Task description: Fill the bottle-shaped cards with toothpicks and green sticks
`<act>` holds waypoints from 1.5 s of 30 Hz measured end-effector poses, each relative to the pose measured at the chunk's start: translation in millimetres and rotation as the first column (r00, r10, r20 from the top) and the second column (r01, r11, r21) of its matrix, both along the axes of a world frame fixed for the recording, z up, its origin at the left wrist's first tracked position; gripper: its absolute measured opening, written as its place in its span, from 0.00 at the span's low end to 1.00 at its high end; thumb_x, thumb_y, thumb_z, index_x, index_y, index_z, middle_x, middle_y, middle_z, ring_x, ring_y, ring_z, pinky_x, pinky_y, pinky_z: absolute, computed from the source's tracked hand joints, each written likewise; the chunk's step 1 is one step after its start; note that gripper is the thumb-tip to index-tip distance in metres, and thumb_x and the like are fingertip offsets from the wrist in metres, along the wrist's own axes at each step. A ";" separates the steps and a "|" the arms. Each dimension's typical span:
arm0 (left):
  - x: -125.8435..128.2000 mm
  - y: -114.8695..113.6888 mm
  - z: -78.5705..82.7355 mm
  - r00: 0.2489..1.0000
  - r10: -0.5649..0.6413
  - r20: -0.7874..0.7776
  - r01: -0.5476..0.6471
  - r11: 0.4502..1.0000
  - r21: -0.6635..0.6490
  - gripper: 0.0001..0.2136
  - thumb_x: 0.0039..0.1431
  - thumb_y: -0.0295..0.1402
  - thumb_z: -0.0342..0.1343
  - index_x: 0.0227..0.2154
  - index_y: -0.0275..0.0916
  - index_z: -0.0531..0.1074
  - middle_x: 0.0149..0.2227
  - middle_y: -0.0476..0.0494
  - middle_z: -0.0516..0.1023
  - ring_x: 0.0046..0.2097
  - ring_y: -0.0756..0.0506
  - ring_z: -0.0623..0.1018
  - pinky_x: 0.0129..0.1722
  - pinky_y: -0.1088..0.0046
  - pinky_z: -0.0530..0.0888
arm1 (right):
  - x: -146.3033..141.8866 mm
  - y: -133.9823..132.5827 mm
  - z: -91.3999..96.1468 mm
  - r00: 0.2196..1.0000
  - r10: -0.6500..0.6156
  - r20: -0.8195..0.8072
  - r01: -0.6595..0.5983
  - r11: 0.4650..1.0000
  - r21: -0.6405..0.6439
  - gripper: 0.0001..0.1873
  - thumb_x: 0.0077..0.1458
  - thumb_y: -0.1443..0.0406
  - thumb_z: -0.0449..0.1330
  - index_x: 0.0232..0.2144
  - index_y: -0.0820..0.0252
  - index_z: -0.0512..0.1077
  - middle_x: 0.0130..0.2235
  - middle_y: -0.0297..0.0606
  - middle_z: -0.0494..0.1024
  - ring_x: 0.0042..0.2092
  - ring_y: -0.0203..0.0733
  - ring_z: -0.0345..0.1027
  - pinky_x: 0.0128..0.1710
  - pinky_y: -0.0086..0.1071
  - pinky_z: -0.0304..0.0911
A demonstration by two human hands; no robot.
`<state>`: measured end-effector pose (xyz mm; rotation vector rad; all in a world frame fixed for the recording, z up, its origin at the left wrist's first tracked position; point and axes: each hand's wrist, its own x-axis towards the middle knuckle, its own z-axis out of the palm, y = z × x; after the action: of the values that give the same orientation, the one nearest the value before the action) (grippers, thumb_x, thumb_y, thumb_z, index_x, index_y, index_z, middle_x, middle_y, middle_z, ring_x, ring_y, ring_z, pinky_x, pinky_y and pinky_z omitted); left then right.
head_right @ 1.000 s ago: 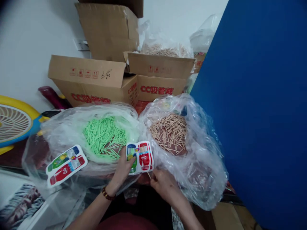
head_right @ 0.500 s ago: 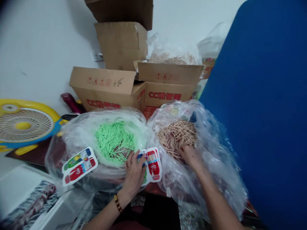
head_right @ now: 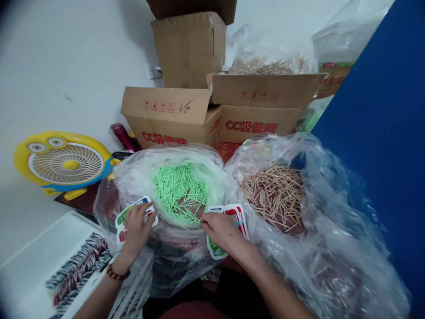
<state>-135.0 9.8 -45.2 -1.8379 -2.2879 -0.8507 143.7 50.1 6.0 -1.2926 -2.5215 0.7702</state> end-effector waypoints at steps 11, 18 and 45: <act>-83.2 12.2 -8.9 0.980 0.129 -0.149 -0.171 0.935 -0.311 0.23 0.62 0.42 0.46 0.56 0.37 0.64 0.55 0.32 0.67 0.52 0.31 0.66 0.47 0.51 0.64 | -92.3 47.1 -25.2 0.924 -0.019 0.381 -0.002 0.998 0.056 0.16 0.54 0.61 0.55 0.42 0.62 0.74 0.45 0.50 0.78 0.46 0.53 0.72 0.41 0.38 0.63; -100.7 20.3 -6.0 0.991 0.102 -0.086 -0.129 0.895 -0.427 0.24 0.60 0.45 0.47 0.55 0.38 0.65 0.54 0.31 0.68 0.53 0.27 0.66 0.48 0.46 0.63 | -113.8 57.4 -22.7 0.888 0.042 0.458 -0.040 0.999 -0.014 0.19 0.48 0.61 0.59 0.42 0.63 0.75 0.45 0.51 0.79 0.46 0.54 0.73 0.42 0.40 0.65; -122.8 37.8 3.5 0.995 0.046 0.083 -0.019 0.954 -0.299 0.10 0.54 0.38 0.52 0.37 0.38 0.66 0.41 0.41 0.74 0.46 0.40 0.74 0.44 0.67 0.69 | -92.7 74.1 -41.8 0.977 -0.186 -0.103 0.146 0.939 -0.311 0.10 0.59 0.63 0.46 0.35 0.62 0.65 0.34 0.42 0.77 0.33 0.40 0.70 0.30 0.29 0.61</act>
<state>-257.8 47.5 -41.8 -1.9005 -2.6194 -0.6213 51.0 124.2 -35.8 -1.4713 -2.2187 1.1936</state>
